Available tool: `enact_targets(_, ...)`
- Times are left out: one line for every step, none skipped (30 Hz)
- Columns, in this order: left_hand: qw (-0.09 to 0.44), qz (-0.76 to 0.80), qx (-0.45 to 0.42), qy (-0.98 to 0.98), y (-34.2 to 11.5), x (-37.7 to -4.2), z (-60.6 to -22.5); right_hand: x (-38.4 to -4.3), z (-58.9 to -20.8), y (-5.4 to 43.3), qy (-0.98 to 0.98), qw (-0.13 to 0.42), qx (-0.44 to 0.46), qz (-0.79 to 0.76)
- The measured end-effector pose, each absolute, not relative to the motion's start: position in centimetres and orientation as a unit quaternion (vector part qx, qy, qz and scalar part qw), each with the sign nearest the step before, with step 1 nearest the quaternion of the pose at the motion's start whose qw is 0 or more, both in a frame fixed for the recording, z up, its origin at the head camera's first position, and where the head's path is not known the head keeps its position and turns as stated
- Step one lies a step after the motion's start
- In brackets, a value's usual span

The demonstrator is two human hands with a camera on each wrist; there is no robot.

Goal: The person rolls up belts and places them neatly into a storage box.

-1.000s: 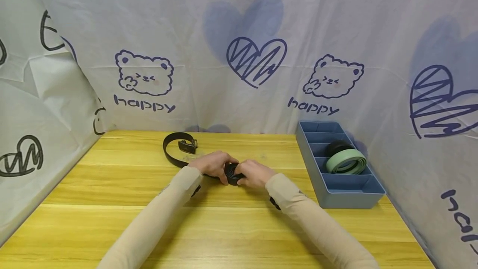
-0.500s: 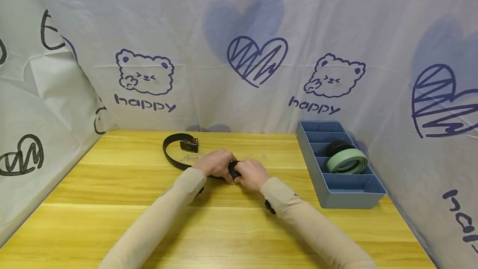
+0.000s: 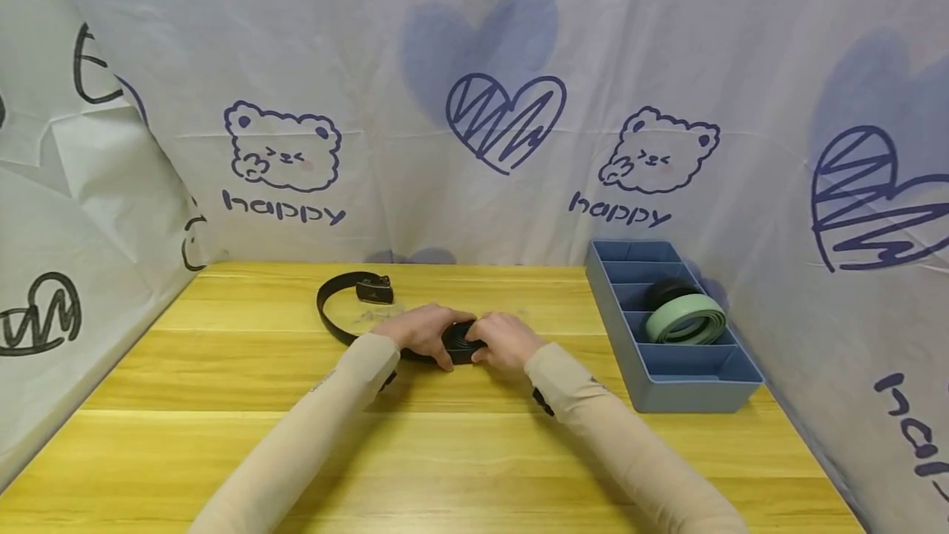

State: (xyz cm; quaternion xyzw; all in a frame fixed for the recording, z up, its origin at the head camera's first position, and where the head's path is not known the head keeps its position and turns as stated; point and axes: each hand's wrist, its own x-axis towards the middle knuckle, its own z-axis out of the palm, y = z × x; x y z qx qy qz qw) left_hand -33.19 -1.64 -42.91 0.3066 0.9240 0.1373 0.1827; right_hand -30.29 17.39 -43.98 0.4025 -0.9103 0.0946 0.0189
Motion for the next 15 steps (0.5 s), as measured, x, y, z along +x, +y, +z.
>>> enact_targets(0.189, 0.139, 0.305, 0.923, -1.7, -33.2, -42.9, -30.4, -44.0, 17.5, -0.908, 0.016, 0.409, 0.092)
enact_targets(0.193, 0.142, 0.304, 0.922, -1.7, -33.2, -42.8, -30.5, -43.9, 17.6, -0.906, 0.014, 0.413, 0.089)
enact_targets(0.196, 0.143, 0.302, 0.922, -1.7, -33.2, -42.8, -30.6, -44.0, 17.7, -0.904, 0.013, 0.419, 0.087)
enact_targets(0.194, 0.145, 0.302, 0.922, -1.7, -33.2, -42.9, -30.7, -44.0, 17.8, -0.902, 0.014, 0.423, 0.086)
enact_targets(0.189, 0.147, 0.3, 0.923, -1.6, -33.2, -42.9, -30.7, -44.0, 17.9, -0.901, 0.014, 0.425, 0.088)
enact_targets(0.184, 0.147, 0.299, 0.925, -1.5, -33.3, -42.9, -30.7, -44.1, 18.0, -0.9, 0.016, 0.425, 0.089)
enact_targets(0.176, 0.147, 0.299, 0.926, -1.4, -33.3, -43.0, -30.6, -44.2, 18.0, -0.901, 0.019, 0.423, 0.091)
enact_targets(0.169, 0.147, 0.297, 0.928, -1.3, -33.3, -43.1, -30.5, -44.3, 18.1, -0.903, 0.023, 0.419, 0.094)
enact_targets(0.162, 0.146, 0.294, 0.93, -1.2, -33.4, -43.1, -30.4, -44.4, 18.1, -0.905, 0.023, 0.412, 0.099)
enact_targets(0.155, 0.145, 0.292, 0.933, -1.1, -33.4, -43.2, -30.3, -44.4, 18.2, -0.909, 0.022, 0.403, 0.105)
enact_targets(0.151, 0.144, 0.288, 0.935, -0.9, -33.4, -43.2, -30.2, -44.5, 18.1, -0.914, 0.019, 0.391, 0.108)
enact_targets(0.145, 0.142, 0.286, 0.936, -0.8, -33.4, -43.2, -30.0, -44.6, 18.1, -0.919, 0.02, 0.379, 0.109)
enact_targets(0.14, 0.14, 0.285, 0.938, -0.7, -33.3, -43.2, -29.9, -44.6, 18.0, -0.923, 0.021, 0.367, 0.111)
enact_targets(0.134, 0.137, 0.283, 0.94, -0.5, -33.2, -43.2, -29.7, -44.7, 17.9, -0.929, 0.022, 0.353, 0.109)
enact_targets(0.128, 0.135, 0.282, 0.941, -0.4, -33.2, -43.2, -29.6, -44.8, 17.8, -0.935, 0.025, 0.338, 0.106)
